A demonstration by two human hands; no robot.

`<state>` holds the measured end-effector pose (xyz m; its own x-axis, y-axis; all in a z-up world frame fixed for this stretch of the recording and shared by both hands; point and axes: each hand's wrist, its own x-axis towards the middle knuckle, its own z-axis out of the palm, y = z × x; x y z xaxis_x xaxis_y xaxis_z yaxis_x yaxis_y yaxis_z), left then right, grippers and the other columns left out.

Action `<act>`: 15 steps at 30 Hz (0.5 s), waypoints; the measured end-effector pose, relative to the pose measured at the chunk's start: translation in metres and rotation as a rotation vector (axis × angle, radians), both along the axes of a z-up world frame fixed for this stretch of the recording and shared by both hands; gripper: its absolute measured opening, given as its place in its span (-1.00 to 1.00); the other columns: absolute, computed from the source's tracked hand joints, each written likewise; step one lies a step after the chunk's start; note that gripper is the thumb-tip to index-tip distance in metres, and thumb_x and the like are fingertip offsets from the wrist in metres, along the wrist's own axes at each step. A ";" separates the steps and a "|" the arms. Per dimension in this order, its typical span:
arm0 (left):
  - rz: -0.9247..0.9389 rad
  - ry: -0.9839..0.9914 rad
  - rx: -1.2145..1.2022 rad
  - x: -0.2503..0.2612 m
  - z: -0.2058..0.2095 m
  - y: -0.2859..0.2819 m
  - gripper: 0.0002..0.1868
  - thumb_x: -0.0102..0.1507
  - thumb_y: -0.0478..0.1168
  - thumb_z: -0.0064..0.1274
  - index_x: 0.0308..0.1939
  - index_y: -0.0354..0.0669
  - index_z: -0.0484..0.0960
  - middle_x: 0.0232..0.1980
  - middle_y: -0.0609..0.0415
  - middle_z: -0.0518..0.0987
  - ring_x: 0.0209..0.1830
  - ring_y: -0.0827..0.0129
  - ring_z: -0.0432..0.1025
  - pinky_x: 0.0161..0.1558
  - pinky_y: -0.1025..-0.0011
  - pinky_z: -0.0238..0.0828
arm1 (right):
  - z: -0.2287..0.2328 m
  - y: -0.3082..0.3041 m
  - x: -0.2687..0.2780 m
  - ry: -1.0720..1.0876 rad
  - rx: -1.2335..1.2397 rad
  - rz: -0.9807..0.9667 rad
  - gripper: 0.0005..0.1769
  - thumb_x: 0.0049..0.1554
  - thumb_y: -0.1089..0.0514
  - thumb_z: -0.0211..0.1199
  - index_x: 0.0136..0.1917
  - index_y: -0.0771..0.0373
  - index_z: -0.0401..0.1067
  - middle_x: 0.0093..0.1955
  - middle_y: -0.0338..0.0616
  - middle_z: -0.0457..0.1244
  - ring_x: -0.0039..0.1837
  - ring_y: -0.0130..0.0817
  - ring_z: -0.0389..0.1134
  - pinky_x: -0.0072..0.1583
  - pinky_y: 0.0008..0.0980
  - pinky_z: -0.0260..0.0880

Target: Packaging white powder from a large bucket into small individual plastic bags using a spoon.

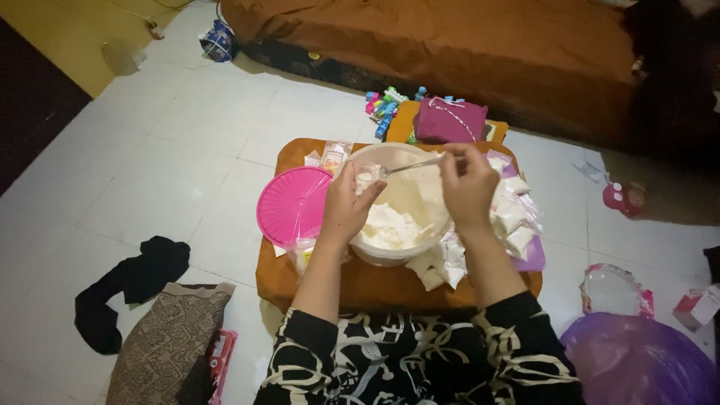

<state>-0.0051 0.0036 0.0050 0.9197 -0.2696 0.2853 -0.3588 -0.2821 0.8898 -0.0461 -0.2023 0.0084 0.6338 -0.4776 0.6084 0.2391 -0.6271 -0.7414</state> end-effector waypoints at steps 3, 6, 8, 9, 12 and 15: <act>-0.021 0.069 0.078 0.001 0.003 -0.001 -0.49 0.24 0.23 0.14 -0.07 -0.11 0.48 -0.13 -0.20 0.63 -0.01 -0.17 0.53 0.02 -0.03 0.47 | 0.022 -0.011 -0.012 -0.060 -0.028 -0.066 -0.87 0.15 0.39 0.26 -0.05 0.32 0.60 -0.26 0.02 0.37 -0.30 -0.19 0.43 -0.25 -0.35 0.43; -0.025 0.069 0.213 0.005 -0.004 0.000 -0.48 0.22 0.17 0.16 -0.05 -0.18 0.45 -0.10 -0.32 0.59 0.02 -0.31 0.48 0.04 -0.16 0.41 | 0.036 -0.024 -0.021 -0.079 -0.009 -0.044 -0.86 0.21 0.44 0.22 0.02 0.44 0.57 -0.19 0.12 0.38 -0.28 -0.17 0.42 -0.26 -0.35 0.43; -0.028 0.072 0.267 0.002 0.001 -0.003 -0.48 0.23 0.17 0.17 -0.07 -0.18 0.45 -0.10 -0.31 0.59 0.02 -0.26 0.50 0.04 -0.12 0.43 | 0.036 -0.031 -0.024 -0.098 -0.010 -0.032 -0.87 0.22 0.45 0.22 0.04 0.47 0.55 -0.15 0.16 0.38 -0.25 -0.12 0.44 -0.24 -0.31 0.46; -0.031 0.075 0.323 0.000 0.003 -0.005 -0.48 0.23 0.17 0.18 -0.08 -0.18 0.45 -0.10 -0.29 0.59 0.03 -0.22 0.51 0.04 -0.07 0.46 | 0.037 -0.034 -0.026 -0.116 -0.010 -0.020 -0.87 0.23 0.46 0.21 0.05 0.50 0.52 -0.11 0.20 0.37 -0.21 -0.08 0.45 -0.21 -0.27 0.48; -0.036 0.106 0.391 -0.005 0.017 -0.005 -0.49 0.24 0.20 0.15 -0.10 -0.16 0.46 -0.09 -0.22 0.61 0.03 -0.14 0.53 0.05 -0.01 0.47 | 0.047 -0.032 -0.034 -0.097 -0.009 -0.030 -0.88 0.25 0.47 0.24 0.06 0.48 0.53 -0.08 0.17 0.36 -0.21 -0.10 0.45 -0.21 -0.28 0.49; -0.065 0.077 0.403 -0.002 0.012 -0.004 -0.47 0.26 0.21 0.12 -0.07 -0.18 0.44 -0.08 -0.23 0.59 0.05 -0.17 0.51 0.05 -0.03 0.46 | 0.057 -0.026 -0.040 -0.114 0.002 0.005 -0.88 0.25 0.48 0.22 0.06 0.50 0.52 -0.11 0.18 0.36 -0.22 -0.13 0.44 -0.19 -0.28 0.47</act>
